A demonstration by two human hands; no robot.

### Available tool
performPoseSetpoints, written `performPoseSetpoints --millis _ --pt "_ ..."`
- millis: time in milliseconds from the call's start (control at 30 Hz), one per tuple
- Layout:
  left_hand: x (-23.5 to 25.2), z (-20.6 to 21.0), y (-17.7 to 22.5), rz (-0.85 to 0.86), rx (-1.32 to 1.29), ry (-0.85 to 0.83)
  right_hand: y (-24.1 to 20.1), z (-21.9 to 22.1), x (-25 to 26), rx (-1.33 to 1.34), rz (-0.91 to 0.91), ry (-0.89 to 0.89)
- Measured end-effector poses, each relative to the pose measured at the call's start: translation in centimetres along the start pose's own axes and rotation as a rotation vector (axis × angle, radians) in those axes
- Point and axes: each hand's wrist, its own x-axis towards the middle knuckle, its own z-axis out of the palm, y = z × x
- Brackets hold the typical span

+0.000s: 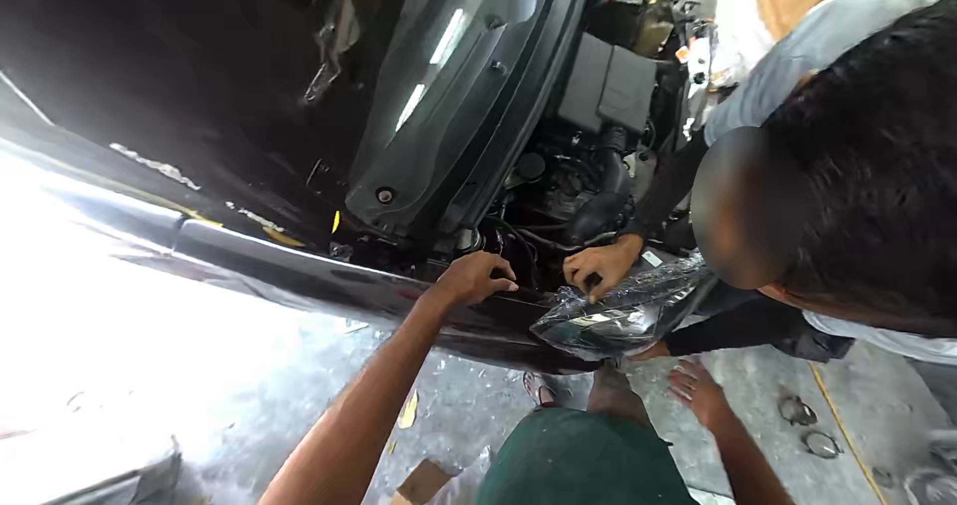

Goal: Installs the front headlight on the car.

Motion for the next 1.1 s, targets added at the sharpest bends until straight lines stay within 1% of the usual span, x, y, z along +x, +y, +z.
performPoseSetpoints --millis 133,267,367,533,633,800,867,967,1100 --pt "-0.3 -0.2 0.6 -0.03 0.017 -0.017 5.8 1.5 -2.9 -0.195 0.073 -0.071" --pt "-0.4 -0.4 0.5 -0.014 -0.001 -0.021 8.3 1.8 -4.6 -0.341 0.11 -0.089" --pt "-0.2 0.1 0.5 -0.007 0.01 -0.006 8.9 1.3 -5.3 -0.413 0.111 -0.098" --pt "-0.1 0.2 0.3 0.021 -0.002 0.008 9.7 1.3 -6.4 -0.42 0.097 -0.097" --pt "-0.5 0.2 0.8 0.011 -0.009 0.012 10.9 1.8 -6.9 -0.455 0.083 -0.13" --pt "-0.2 0.3 0.7 -0.005 -0.02 0.009 13.0 1.8 -6.9 -0.641 -0.054 -0.257" --pt "0.0 0.4 0.6 -0.01 -0.017 0.009 13.4 1.5 -7.0 -0.676 -0.031 -0.284" --pt "-0.1 0.3 0.7 -0.02 -0.028 0.006 13.6 0.6 -7.3 -0.655 0.057 -0.265" --pt "-0.2 0.3 0.8 -0.003 -0.01 0.02 13.2 -1.2 -7.1 -0.611 0.069 -0.23"
